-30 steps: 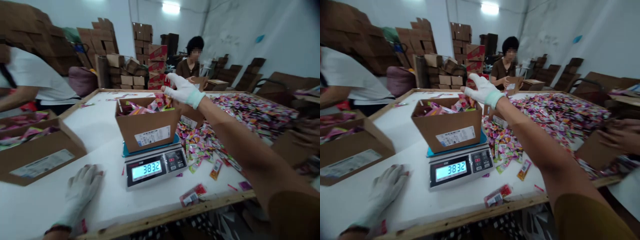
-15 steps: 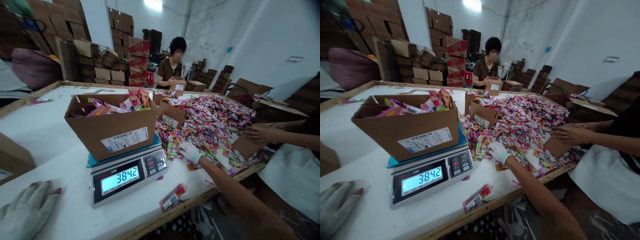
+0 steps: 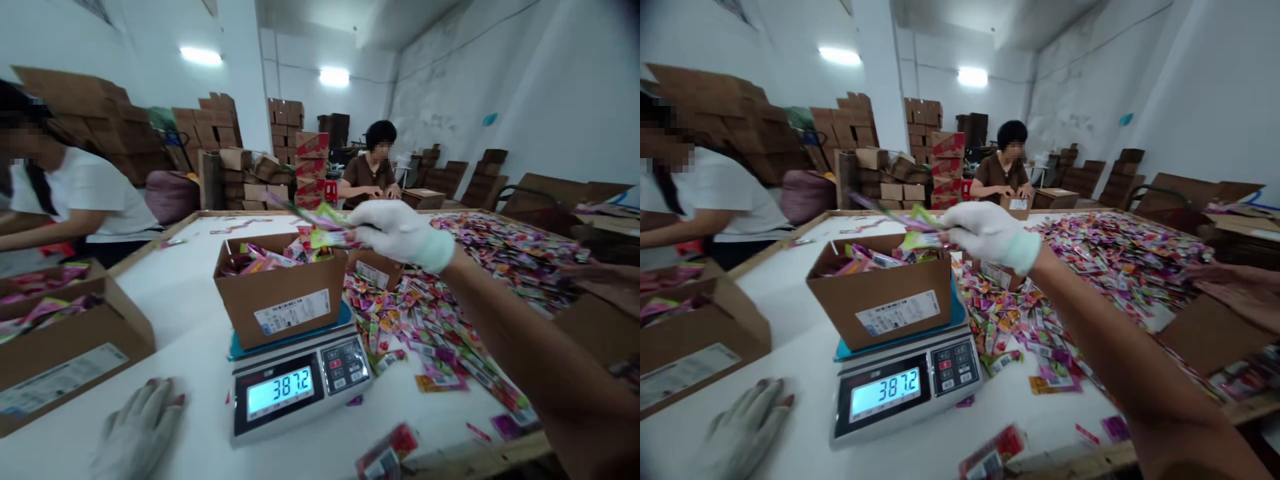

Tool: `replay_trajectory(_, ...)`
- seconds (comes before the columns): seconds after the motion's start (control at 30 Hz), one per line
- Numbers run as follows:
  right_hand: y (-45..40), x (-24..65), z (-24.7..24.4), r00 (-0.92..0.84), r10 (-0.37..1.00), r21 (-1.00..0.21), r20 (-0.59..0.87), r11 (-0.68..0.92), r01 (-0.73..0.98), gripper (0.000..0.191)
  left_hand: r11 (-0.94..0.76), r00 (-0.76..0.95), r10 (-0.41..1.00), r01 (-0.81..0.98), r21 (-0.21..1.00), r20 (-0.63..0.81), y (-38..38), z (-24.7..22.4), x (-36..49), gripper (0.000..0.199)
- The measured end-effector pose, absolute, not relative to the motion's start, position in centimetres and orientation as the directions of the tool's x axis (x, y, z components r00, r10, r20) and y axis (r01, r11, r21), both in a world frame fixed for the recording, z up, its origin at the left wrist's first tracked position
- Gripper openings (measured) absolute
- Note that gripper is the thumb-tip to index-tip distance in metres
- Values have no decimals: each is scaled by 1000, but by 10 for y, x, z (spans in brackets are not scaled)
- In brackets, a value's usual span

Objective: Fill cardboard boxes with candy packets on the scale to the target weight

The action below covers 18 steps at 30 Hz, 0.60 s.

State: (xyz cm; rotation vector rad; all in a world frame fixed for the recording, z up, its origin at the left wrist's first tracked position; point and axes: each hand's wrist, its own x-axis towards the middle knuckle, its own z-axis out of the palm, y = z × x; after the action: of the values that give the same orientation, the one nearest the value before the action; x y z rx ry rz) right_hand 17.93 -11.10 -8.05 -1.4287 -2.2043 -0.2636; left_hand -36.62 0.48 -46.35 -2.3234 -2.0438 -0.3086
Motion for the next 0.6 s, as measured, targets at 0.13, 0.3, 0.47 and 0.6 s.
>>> replay_trajectory(0.13, -69, 130, -57, -421, 806, 79, 415, 429, 900, 40, -111, 94, 990, 980, 164, 109, 1, -459, -367, 73)
replay_trajectory(0.3, -73, 163, -76, -247, 714, -62, 656, 376, 924, 58, -153, 128, 979, 975, 160, 156, -9, -449, -356, 70)
replay_trajectory(0.47, -110, 235, -120, 69, 716, -215, 695, 115, 970, 46, -145, 133, 987, 980, 138, 88, -26, -426, -337, 72)
replay_trajectory(0.6, -129, 259, -178, 198, 840, -345, 505, -13, 938, 35, -162, 156, 987, 976, 148, 49, -27, -421, -333, 71)
